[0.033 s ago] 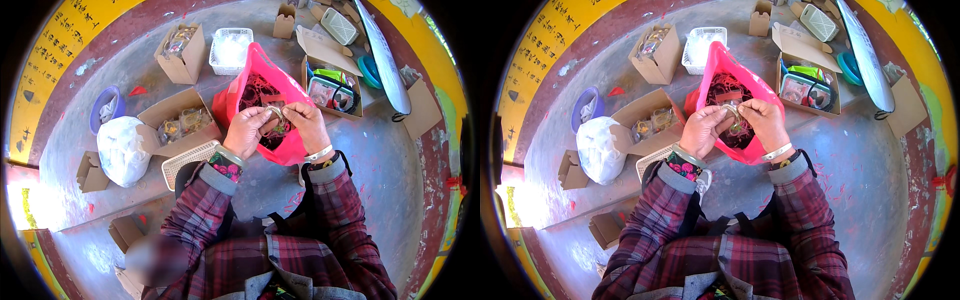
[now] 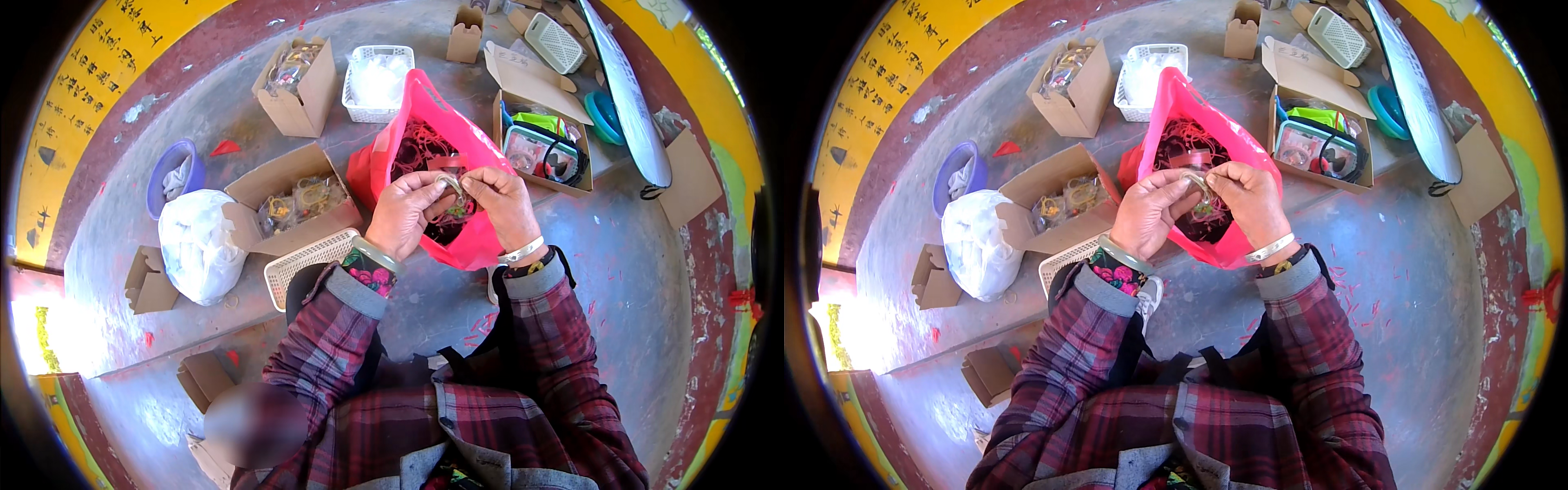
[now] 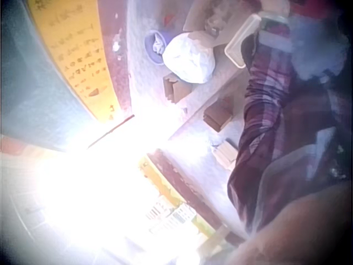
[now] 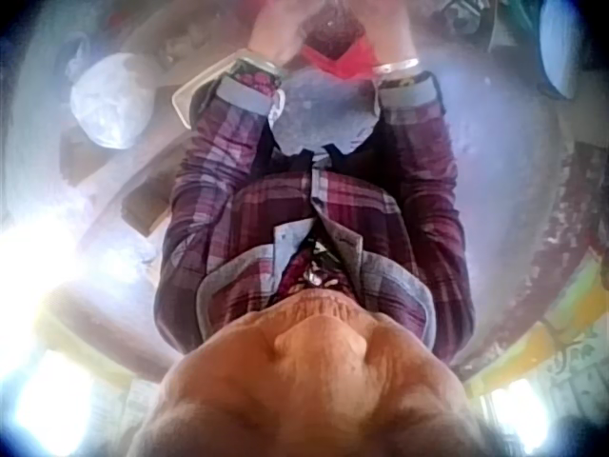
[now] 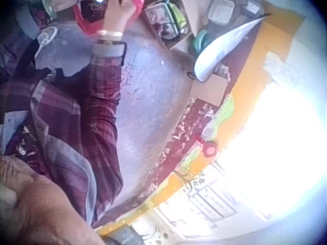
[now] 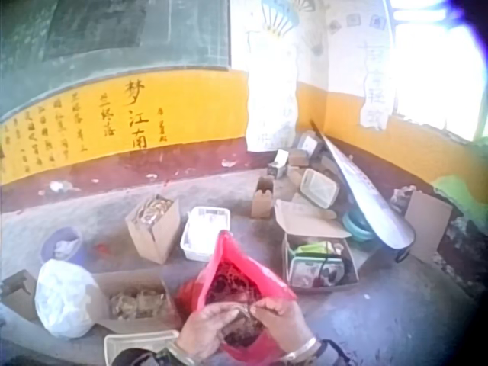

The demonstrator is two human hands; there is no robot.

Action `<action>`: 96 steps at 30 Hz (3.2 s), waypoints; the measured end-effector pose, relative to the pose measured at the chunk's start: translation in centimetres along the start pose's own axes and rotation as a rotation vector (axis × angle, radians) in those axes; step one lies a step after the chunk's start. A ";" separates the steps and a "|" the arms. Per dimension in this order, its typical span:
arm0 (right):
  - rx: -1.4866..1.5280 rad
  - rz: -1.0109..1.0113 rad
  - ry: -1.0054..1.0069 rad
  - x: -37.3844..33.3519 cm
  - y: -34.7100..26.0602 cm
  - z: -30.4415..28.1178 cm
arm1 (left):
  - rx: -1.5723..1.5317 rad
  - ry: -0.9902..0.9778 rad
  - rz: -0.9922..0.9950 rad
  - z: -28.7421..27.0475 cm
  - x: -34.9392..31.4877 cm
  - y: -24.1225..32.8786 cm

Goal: The person sits on the floor and sorts small rubber bands from a pink plastic bag into a white basket. They pick up individual bands, separate them from tangled clumps, and place them into the basket. The person handles the bands by hand, occasionally picking up larger clumps to untangle them before sorting.

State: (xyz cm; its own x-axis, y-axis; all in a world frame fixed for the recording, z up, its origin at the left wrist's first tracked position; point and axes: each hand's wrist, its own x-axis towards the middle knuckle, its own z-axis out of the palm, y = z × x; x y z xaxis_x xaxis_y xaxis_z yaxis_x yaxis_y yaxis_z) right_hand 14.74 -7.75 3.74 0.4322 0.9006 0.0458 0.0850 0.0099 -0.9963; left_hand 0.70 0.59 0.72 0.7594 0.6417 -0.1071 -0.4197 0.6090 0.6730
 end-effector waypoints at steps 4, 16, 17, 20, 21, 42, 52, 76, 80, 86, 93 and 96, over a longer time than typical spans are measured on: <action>-0.034 -0.054 -0.035 0.1 0.7 0.2 | 0.001 0.068 -0.034 -0.1 0.0 0.0; 0.035 -0.008 -0.014 0.1 0.2 0.3 | -0.033 0.046 0.030 -0.3 0.2 -0.4; 0.031 -0.004 -0.001 0.0 0.2 0.3 | -0.031 0.039 0.028 -0.2 0.1 -0.4; 0.069 0.027 0.022 0.0 0.5 0.3 | -0.012 0.052 0.009 0.2 -0.1 -0.4; 0.114 0.050 0.019 0.1 0.6 0.1 | -0.003 0.062 0.000 0.3 -0.2 -0.3; 0.586 0.301 0.021 0.3 1.4 -0.8 | -0.094 -0.035 -0.112 0.4 -0.3 -0.3; -0.221 -0.211 0.321 0.2 -0.1 -1.1 | 0.026 0.008 -0.077 0.5 -0.3 -0.4; -0.961 -0.746 0.157 -1.2 -1.2 0.4 | 0.356 -0.078 0.005 0.7 -0.2 -1.9; -0.898 -0.743 0.179 -1.2 -1.3 0.2 | 0.330 -0.071 -0.008 1.1 -0.4 -1.5; -0.952 -0.768 0.164 -1.6 -1.5 0.7 | 0.354 -0.069 -0.002 1.4 -0.6 -1.2; -1.155 -0.823 0.149 -2.0 -1.7 0.8 | 0.620 -0.094 0.097 1.1 -0.6 -1.7; -1.296 -0.773 0.070 -2.6 -2.4 1.1 | 1.068 -0.140 0.306 1.2 -0.8 -1.3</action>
State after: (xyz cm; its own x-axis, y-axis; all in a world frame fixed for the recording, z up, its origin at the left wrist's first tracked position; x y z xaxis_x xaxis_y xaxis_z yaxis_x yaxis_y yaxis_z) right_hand 12.37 -9.63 5.93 -0.0502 0.8311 0.5539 0.9987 0.0451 0.0229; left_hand 1.19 -1.30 0.81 0.7745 0.5971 0.2087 -0.0071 -0.3217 0.9468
